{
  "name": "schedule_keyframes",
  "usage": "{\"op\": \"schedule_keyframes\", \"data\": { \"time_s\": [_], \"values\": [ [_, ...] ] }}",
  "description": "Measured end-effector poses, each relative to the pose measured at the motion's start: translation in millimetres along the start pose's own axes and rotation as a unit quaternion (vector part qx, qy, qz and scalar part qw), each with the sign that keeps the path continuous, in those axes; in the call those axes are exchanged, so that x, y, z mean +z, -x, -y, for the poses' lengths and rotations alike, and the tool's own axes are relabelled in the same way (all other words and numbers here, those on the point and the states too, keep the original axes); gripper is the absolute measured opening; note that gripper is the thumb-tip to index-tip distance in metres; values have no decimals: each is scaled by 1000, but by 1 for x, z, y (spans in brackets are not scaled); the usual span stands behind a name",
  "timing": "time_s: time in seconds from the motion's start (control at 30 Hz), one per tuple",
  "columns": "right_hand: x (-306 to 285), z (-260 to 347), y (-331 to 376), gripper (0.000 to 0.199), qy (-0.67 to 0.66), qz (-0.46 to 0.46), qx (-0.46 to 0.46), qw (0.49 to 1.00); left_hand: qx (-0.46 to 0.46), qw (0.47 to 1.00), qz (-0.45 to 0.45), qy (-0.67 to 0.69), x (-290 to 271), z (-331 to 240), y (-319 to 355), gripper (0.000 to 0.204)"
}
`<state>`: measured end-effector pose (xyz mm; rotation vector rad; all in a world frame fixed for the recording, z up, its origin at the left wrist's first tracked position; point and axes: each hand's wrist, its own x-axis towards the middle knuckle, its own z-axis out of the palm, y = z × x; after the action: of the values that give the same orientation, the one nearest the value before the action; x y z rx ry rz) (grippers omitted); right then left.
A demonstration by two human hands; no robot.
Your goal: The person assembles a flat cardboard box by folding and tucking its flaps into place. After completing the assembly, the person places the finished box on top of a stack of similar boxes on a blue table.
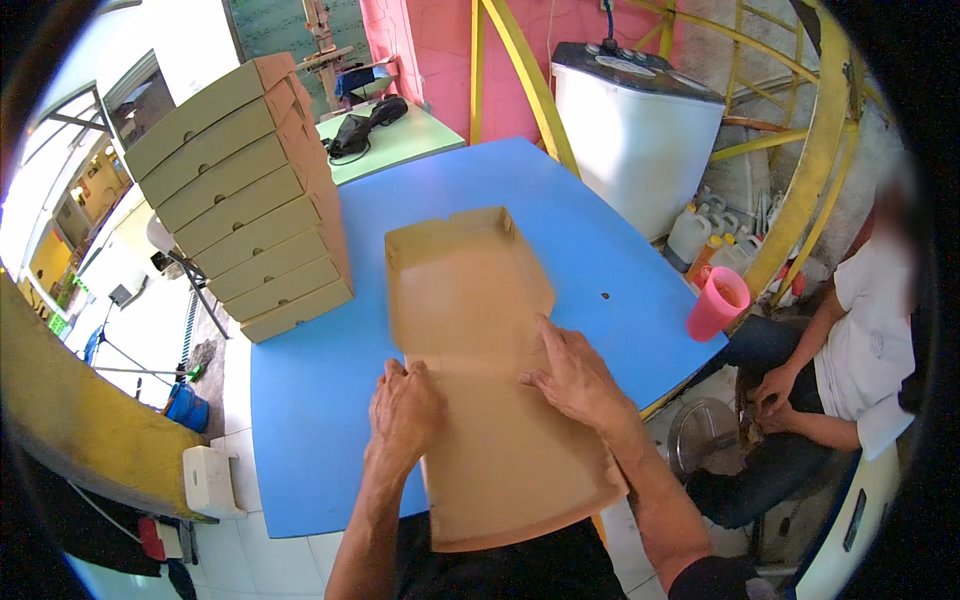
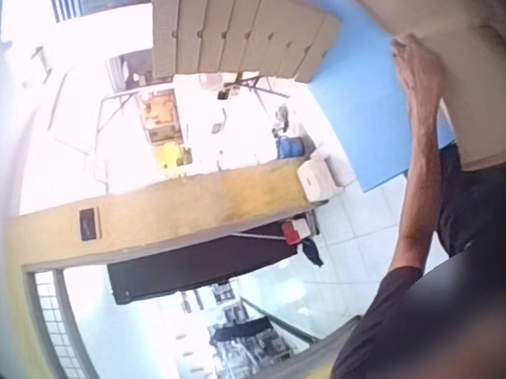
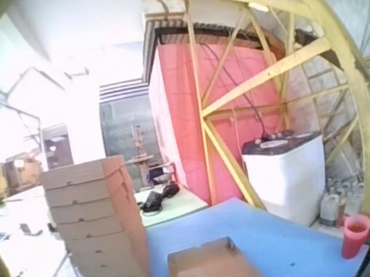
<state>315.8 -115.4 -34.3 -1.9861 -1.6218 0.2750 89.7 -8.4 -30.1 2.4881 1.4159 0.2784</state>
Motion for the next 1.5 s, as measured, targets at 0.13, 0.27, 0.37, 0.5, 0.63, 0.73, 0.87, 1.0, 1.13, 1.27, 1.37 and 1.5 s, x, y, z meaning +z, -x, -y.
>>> {"op": "schedule_keyframes", "data": {
  "time_s": [0.13,0.27,0.37,0.5,0.63,0.73,0.87,1.0,1.13,1.27,1.37,1.5],
  "values": [
    [-2,9,33,62,-163,-46,46,985,3,997,-26,75,-18,14,33,23],
    [0,21,87,62,-311,-75,137,938,-45,978,6,201,-31,29,99,21],
    [4,25,109,55,-337,-69,198,918,-67,973,7,223,-28,33,131,27],
    [4,30,122,42,-298,-44,155,941,-139,954,-34,263,-18,37,145,37],
    [2,37,137,37,-323,-12,166,932,-158,922,8,353,-15,48,144,36],
    [4,41,150,36,-309,26,164,936,-128,909,74,389,-21,54,143,28],
    [1,41,158,36,-292,-37,111,949,-97,934,161,303,-33,55,150,33],
    [-8,42,160,29,-371,-60,115,920,-61,894,-96,434,-21,43,155,31],
    [-10,44,162,25,-319,-1,114,941,-157,849,-119,490,-9,43,155,35],
    [1,50,162,30,-454,-86,157,873,-174,911,-110,358,-9,38,173,36],
    [2,50,163,29,-449,-125,168,868,-139,904,-116,388,-8,24,192,33],
    [-5,52,162,33,-369,-92,147,913,-126,897,-138,402,-7,11,191,29]
  ]
}}
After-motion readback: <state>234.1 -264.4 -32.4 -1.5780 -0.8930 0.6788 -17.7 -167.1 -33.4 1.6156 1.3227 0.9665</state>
